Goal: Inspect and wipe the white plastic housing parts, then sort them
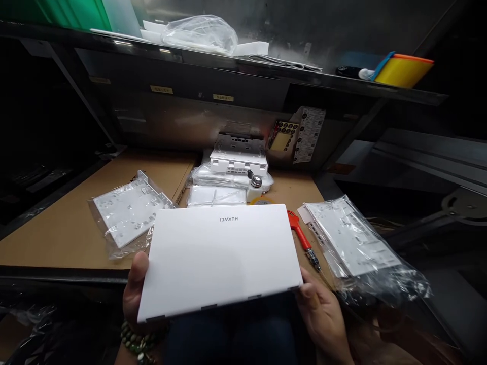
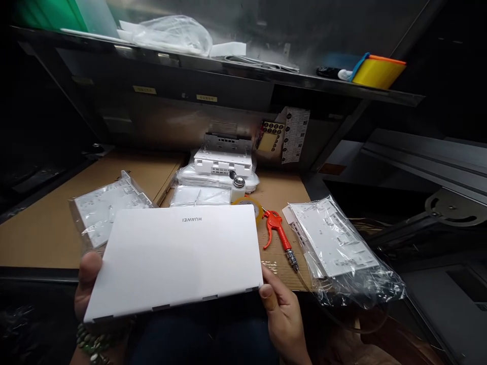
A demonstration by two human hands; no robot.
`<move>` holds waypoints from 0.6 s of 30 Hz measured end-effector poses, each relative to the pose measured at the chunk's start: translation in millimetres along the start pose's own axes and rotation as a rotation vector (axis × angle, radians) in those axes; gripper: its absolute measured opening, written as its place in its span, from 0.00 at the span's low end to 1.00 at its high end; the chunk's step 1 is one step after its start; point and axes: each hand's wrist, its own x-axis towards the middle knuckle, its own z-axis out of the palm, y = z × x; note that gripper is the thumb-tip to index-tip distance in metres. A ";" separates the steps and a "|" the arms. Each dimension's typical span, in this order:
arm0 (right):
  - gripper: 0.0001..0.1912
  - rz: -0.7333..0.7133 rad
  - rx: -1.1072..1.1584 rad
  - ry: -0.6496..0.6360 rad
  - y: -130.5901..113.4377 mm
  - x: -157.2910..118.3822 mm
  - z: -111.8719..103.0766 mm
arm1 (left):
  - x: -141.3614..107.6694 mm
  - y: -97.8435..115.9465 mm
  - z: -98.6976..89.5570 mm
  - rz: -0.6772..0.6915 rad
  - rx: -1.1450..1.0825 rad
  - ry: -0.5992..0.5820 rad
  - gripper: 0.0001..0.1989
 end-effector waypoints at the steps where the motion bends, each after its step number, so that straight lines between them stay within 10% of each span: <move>1: 0.24 0.007 -0.028 0.009 1.7 -4.6 -0.3 | 0.9 -5.1 -5.4 -0.002 -0.043 0.047 0.32; 12: 0.20 0.001 -0.029 -0.010 -30.1 -5.5 9.2 | -0.8 2.8 -9.5 -0.388 -0.095 0.107 0.36; 18: 0.18 -0.092 -0.163 -0.151 -31.5 6.9 -8.6 | -7.3 11.5 19.9 -0.276 0.165 0.121 0.31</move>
